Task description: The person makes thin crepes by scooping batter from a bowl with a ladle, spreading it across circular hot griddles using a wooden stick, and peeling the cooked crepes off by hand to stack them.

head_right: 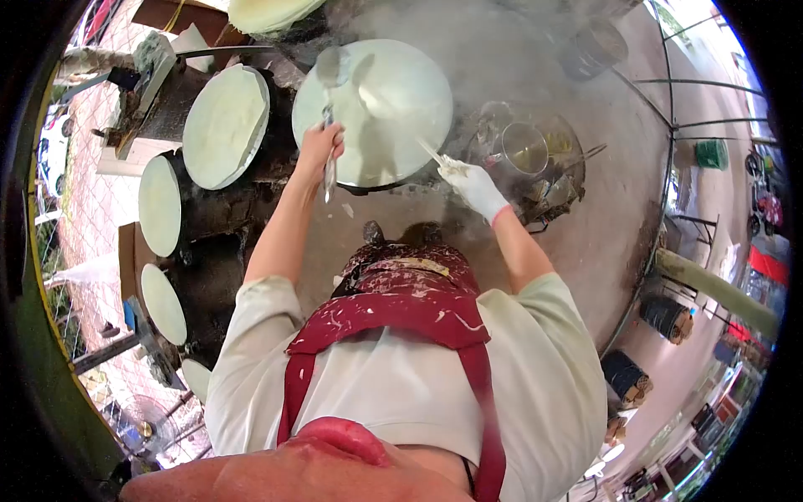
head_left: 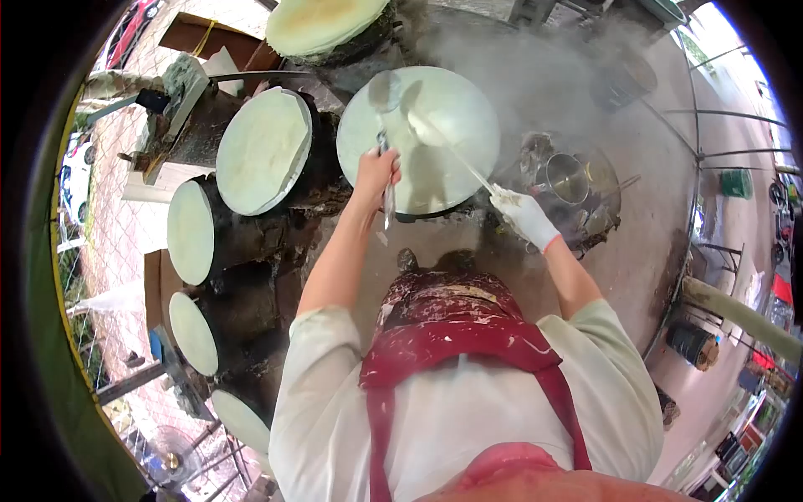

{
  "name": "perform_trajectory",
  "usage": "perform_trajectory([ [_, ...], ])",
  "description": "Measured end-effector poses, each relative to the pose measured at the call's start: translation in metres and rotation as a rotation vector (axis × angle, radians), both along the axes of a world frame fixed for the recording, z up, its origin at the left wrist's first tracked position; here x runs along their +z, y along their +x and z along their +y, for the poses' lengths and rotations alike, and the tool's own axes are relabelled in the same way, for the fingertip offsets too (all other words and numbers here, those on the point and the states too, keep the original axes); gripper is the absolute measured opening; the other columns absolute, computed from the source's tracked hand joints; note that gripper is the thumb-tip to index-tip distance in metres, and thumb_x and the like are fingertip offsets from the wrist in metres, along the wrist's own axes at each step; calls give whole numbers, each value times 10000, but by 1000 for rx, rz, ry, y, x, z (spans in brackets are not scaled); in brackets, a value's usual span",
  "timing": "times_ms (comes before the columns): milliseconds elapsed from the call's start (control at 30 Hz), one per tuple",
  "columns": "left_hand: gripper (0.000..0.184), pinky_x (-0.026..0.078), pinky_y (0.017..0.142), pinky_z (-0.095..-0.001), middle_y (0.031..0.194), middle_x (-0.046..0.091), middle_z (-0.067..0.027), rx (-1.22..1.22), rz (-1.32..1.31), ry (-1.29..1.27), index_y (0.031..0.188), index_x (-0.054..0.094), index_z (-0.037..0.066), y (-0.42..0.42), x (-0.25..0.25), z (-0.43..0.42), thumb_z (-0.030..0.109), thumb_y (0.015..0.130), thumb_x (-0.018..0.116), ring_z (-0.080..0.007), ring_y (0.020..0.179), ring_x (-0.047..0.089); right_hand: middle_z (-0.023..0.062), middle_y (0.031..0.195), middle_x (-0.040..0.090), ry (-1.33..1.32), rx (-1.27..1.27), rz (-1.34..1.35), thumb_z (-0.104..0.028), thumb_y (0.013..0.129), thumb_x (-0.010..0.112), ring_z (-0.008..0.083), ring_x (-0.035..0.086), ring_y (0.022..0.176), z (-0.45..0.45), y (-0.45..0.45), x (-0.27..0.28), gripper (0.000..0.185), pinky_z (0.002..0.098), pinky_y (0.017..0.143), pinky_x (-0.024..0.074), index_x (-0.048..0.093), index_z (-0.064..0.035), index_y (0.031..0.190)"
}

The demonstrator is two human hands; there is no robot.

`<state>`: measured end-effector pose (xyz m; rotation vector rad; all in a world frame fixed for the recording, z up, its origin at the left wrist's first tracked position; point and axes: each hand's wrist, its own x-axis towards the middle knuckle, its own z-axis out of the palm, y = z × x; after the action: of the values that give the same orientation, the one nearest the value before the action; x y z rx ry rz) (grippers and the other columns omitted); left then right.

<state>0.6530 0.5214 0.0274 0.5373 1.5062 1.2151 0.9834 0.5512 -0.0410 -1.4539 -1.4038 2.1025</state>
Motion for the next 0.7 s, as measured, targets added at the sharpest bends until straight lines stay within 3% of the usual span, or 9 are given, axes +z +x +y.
perform_trajectory([
  [67, 132, 305, 409, -255, 593, 452, -6, -37, -74, 1, 816, 537, -20, -4, -14, 28, 89, 890, 552, -104, 441, 420, -36, 920, 618, 323, -162, 19, -226, 902, 671, 35, 508, 749, -25, 14, -31, 494, 200, 683, 446, 538, 18, 1311],
  [167, 134, 306, 407, -254, 590, 460, -15, -66, -191, -85, 807, 532, -27, 1, -27, 37, 75, 894, 531, -107, 440, 424, -36, 929, 650, 95, -466, -77, -211, 895, 683, 17, 556, 736, -70, 7, -19, 463, 174, 631, 450, 564, -27, 1303],
  [233, 141, 304, 404, -253, 593, 469, -24, -114, -278, -178, 796, 524, -28, 8, -27, 22, 66, 900, 510, -107, 439, 427, -55, 769, 600, 113, -417, -194, -245, 912, 661, 24, 512, 601, -102, -31, -40, 470, 187, 516, 403, 543, -91, 1340],
  [300, 92, 296, 398, -245, 656, 475, -33, -59, -398, -240, 864, 478, -27, 20, -22, 2, 46, 919, 478, -100, 450, 400, -94, 603, 477, -220, -472, 62, -233, 915, 655, 25, 388, 446, -122, -79, -10, 243, 189, 402, 280, 646, -213, 1157],
  [333, 80, 294, 398, -242, 673, 473, -35, 6, -452, -258, 885, 463, -27, 27, -15, -8, 42, 925, 468, -97, 456, 389, -89, 620, 491, -309, -436, 74, -223, 918, 650, 15, 399, 462, -123, -89, -5, 242, 185, 410, 292, 652, -187, 1157],
  [500, 58, 301, 426, -220, 706, 456, -50, 201, -746, -206, 921, 413, 1, 26, -43, -27, 44, 956, 428, -94, 501, 361, -53, 621, 532, -6, -557, 143, -288, 917, 645, 31, 418, 434, -97, -82, 3, 258, 206, 377, 280, 653, -157, 1139],
  [633, 49, 329, 427, -259, 692, 462, -57, 390, -950, -187, 892, 426, 14, 42, -14, -32, 31, 923, 461, -129, 512, 391, -46, 611, 535, -231, -385, 66, -322, 913, 648, 66, 417, 392, -117, -102, -2, 234, 212, 350, 277, 645, -165, 1087],
  [667, 50, 337, 435, -260, 696, 465, -50, 405, -1030, -132, 893, 429, 20, 44, -26, -36, 38, 928, 460, -129, 521, 401, -40, 609, 545, -216, -343, 115, -324, 909, 644, 71, 411, 381, -117, -102, -42, 223, 226, 336, 271, 640, -173, 1074],
  [700, 52, 345, 444, -260, 700, 469, -43, 411, -1109, -80, 894, 431, 26, 49, -18, -39, 45, 933, 460, -128, 530, 411, -36, 622, 553, -249, -281, 108, -313, 908, 644, 70, 421, 391, -107, -101, -12, 244, 229, 342, 283, 637, -158, 1097],
])
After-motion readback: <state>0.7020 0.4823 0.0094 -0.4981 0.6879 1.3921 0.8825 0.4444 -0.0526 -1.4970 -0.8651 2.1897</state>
